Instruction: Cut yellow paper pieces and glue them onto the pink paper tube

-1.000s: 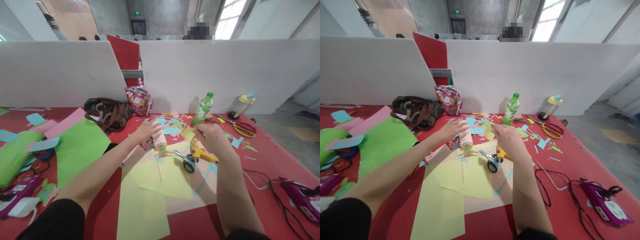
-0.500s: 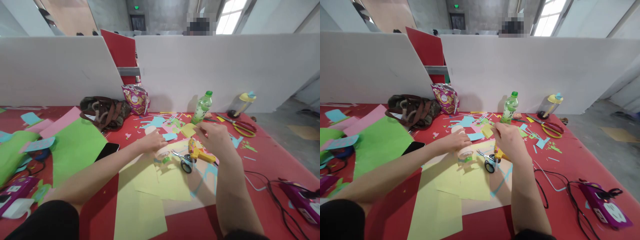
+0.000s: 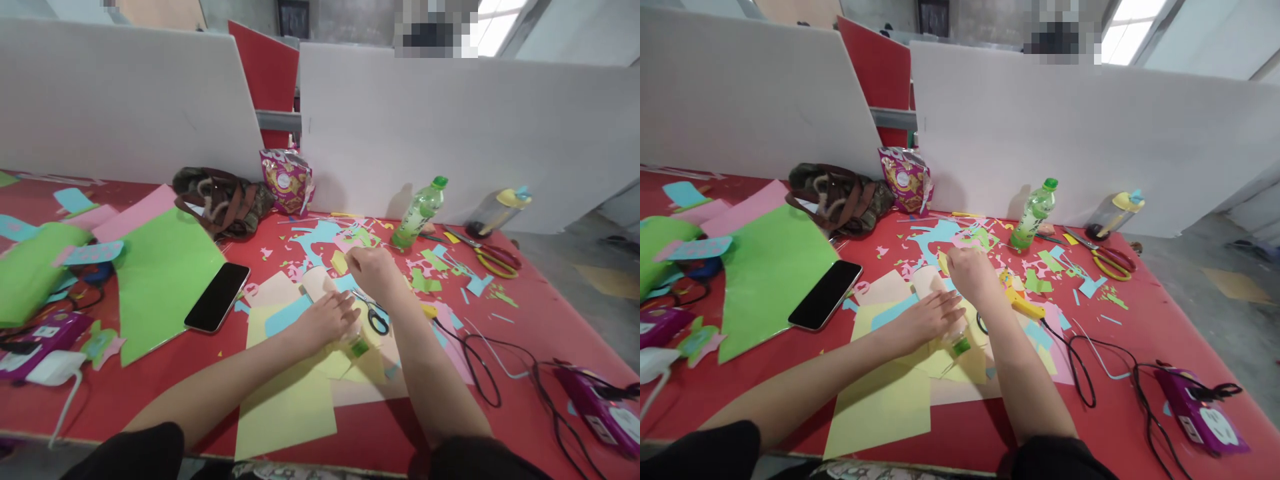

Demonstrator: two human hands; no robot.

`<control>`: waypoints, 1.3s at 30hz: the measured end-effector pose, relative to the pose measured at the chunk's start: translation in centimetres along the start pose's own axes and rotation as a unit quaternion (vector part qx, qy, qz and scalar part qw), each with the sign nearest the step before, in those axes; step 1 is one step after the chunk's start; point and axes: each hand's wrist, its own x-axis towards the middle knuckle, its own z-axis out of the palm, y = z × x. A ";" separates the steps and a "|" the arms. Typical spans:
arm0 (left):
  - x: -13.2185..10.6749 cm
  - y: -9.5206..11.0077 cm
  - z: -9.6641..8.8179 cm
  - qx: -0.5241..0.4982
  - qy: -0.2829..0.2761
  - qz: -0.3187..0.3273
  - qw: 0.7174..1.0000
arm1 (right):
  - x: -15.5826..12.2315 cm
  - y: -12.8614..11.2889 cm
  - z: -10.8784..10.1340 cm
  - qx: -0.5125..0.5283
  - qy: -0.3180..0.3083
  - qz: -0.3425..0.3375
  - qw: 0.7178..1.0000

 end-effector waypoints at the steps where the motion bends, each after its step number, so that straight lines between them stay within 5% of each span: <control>1: -0.2 0.5 0.1 -0.002 0.007 0.001 1.000 | 0.3 -0.3 0.1 -0.003 -0.010 0.002 1.000; 13: -0.8 1.5 -0.2 -0.139 0.037 -0.029 0.989 | 1.6 -1.8 0.8 0.000 -0.081 0.018 0.997; 21: -1.0 1.5 1.3 -0.124 0.108 -0.037 0.986 | 1.5 -2.0 1.1 -0.022 -0.105 0.019 0.994; 39: -1.2 1.6 2.1 -0.104 0.125 -0.041 0.986 | 1.4 -2.7 1.9 -0.057 -0.148 -0.008 0.987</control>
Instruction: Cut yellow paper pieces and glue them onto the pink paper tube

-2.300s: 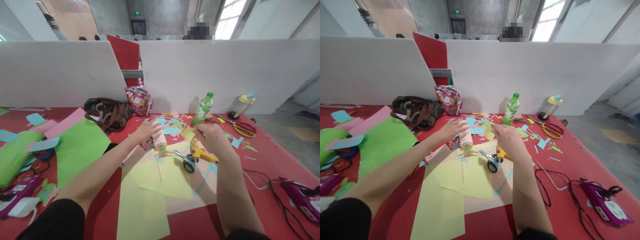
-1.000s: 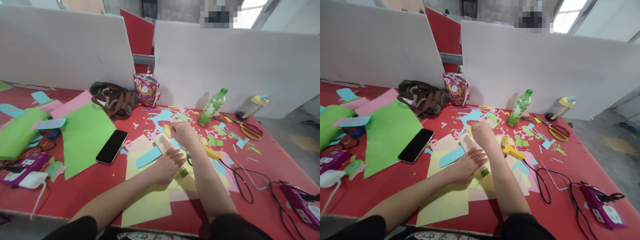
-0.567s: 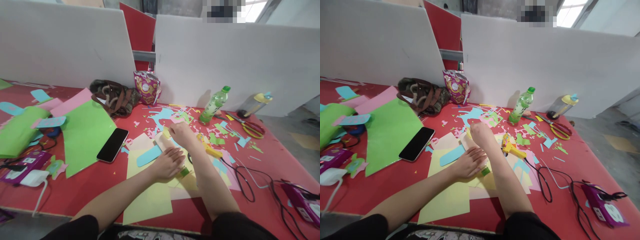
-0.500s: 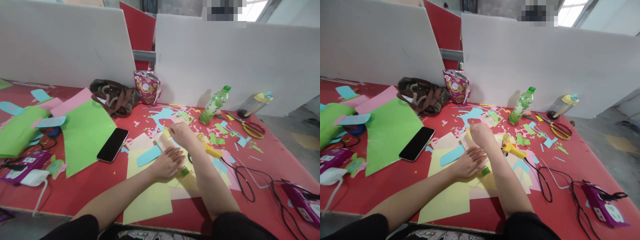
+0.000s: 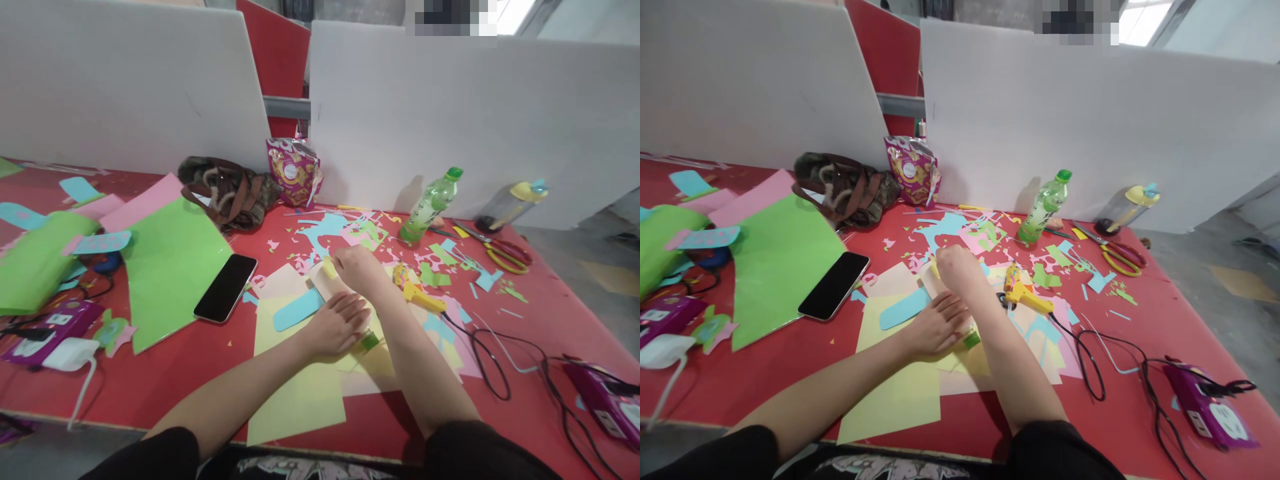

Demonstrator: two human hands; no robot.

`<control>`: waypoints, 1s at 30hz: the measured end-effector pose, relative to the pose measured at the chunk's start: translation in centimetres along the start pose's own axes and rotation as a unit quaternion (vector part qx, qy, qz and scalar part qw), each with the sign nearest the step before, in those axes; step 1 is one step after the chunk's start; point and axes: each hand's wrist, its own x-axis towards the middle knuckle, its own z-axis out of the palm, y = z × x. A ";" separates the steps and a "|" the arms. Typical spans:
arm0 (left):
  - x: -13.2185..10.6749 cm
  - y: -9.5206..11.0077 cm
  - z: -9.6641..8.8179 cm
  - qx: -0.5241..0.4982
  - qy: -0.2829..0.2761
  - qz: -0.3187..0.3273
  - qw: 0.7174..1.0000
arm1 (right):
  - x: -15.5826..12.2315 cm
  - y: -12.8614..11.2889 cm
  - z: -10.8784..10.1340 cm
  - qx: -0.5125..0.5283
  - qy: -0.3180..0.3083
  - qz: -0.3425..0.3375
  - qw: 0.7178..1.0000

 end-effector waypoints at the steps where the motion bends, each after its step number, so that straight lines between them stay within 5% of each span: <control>1: 0.0 0.0 0.0 0.001 -0.001 0.000 1.000 | 0.0 -0.1 0.0 -0.006 -0.002 0.000 1.000; 30: -0.4 -0.1 0.4 -0.013 0.006 -0.010 1.000 | -0.3 -0.6 -0.4 0.023 -0.021 -0.014 0.999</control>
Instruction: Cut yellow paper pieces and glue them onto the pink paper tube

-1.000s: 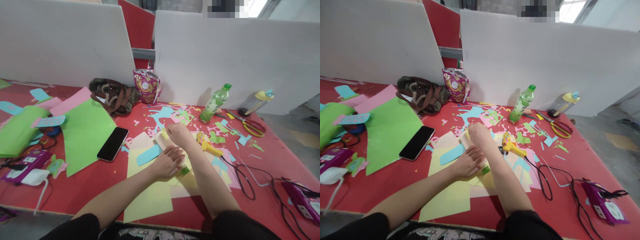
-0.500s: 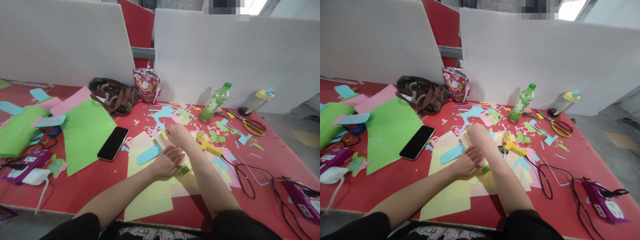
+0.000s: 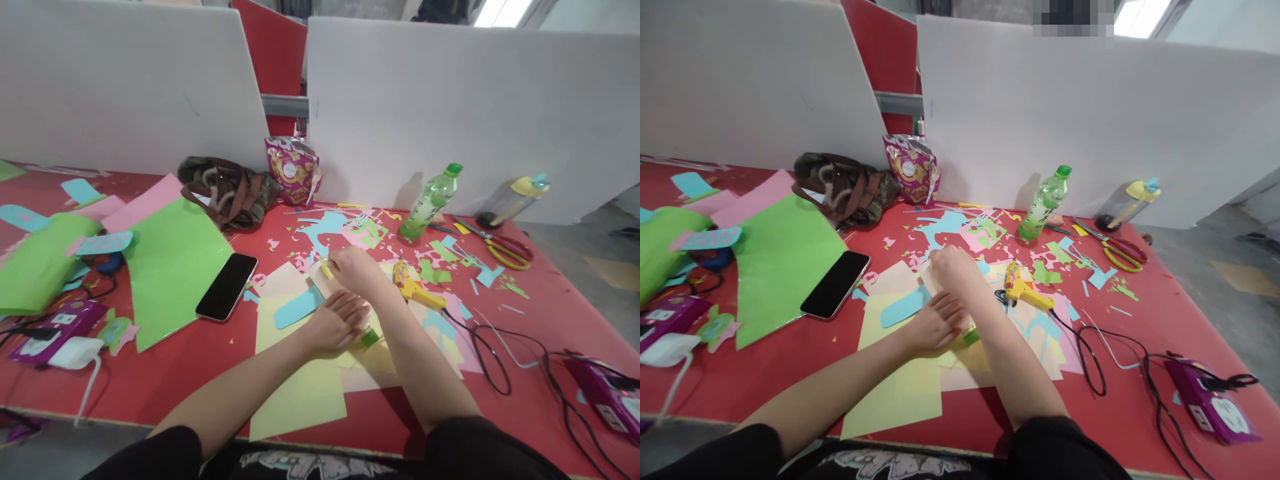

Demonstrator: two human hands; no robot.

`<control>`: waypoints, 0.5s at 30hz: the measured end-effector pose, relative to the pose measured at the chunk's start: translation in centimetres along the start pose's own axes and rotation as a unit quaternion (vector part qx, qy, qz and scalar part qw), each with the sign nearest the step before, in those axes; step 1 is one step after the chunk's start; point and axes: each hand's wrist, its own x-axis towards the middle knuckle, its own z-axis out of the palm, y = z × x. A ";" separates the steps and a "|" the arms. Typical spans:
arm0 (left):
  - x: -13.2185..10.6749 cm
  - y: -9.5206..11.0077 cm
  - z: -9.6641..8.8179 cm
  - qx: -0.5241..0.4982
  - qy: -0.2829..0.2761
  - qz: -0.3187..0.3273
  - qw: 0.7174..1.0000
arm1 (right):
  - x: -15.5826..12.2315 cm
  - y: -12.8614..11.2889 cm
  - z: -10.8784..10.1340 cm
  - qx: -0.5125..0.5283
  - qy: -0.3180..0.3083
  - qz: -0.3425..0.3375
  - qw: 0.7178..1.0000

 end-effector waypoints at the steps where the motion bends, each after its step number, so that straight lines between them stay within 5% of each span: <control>1: 0.1 0.0 -0.1 -0.001 -0.005 0.000 1.000 | 0.0 0.1 0.0 0.008 0.002 -0.003 1.000; 15: 0.0 -2.4 -3.2 -0.171 -0.017 0.046 0.984 | -1.8 3.7 -1.0 0.125 0.010 0.055 0.991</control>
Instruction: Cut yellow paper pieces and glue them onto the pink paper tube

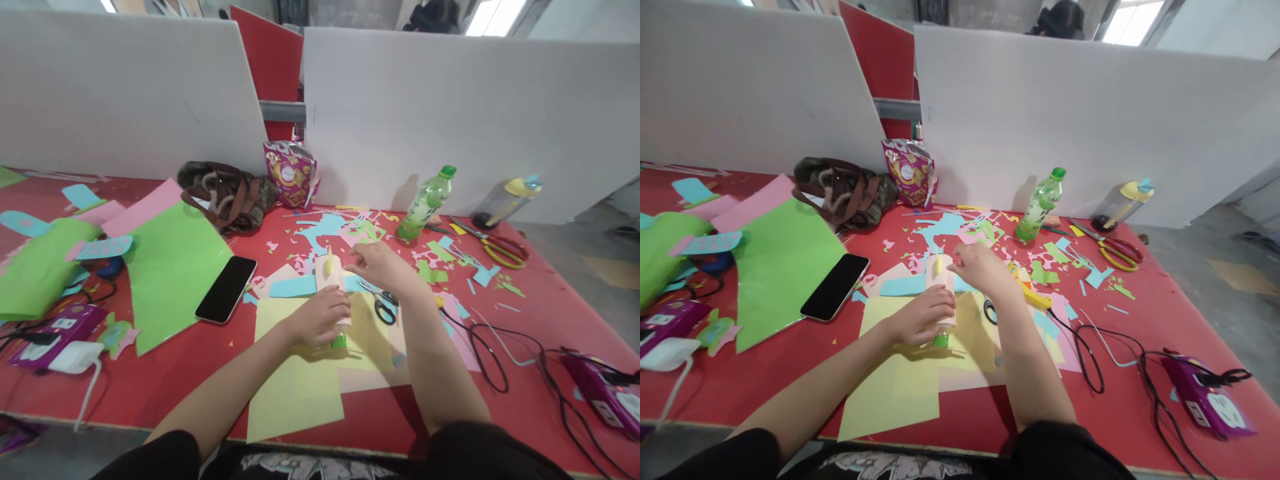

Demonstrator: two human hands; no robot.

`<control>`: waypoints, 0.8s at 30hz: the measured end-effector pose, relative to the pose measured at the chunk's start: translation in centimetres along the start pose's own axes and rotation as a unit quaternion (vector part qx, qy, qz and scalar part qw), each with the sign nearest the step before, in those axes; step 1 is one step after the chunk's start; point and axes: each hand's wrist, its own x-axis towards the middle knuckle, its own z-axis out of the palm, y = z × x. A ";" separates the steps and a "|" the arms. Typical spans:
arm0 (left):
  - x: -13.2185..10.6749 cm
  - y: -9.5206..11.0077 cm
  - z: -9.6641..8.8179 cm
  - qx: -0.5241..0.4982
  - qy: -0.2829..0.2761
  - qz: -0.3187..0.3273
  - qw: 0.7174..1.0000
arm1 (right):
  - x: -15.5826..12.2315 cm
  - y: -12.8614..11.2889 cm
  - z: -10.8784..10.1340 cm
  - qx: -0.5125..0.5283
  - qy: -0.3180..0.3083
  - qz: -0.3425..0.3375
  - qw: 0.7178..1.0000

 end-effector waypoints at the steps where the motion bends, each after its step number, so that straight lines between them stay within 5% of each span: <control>1: -0.1 -0.1 -0.3 -0.010 0.003 0.004 1.000 | -0.4 0.3 -0.1 -0.017 -0.003 0.013 1.000; 8: -0.6 -0.2 0.2 -0.021 0.036 -0.050 0.998 | -4.1 1.9 3.5 -0.206 -0.122 0.107 0.965; 17: -1.1 -0.2 1.7 0.088 0.172 -0.115 0.974 | -6.0 1.9 6.4 -0.247 -0.059 0.152 0.955; 24: -1.4 -0.2 2.0 0.121 0.163 -0.193 0.960 | -5.5 2.4 6.5 -0.168 -0.065 0.162 0.970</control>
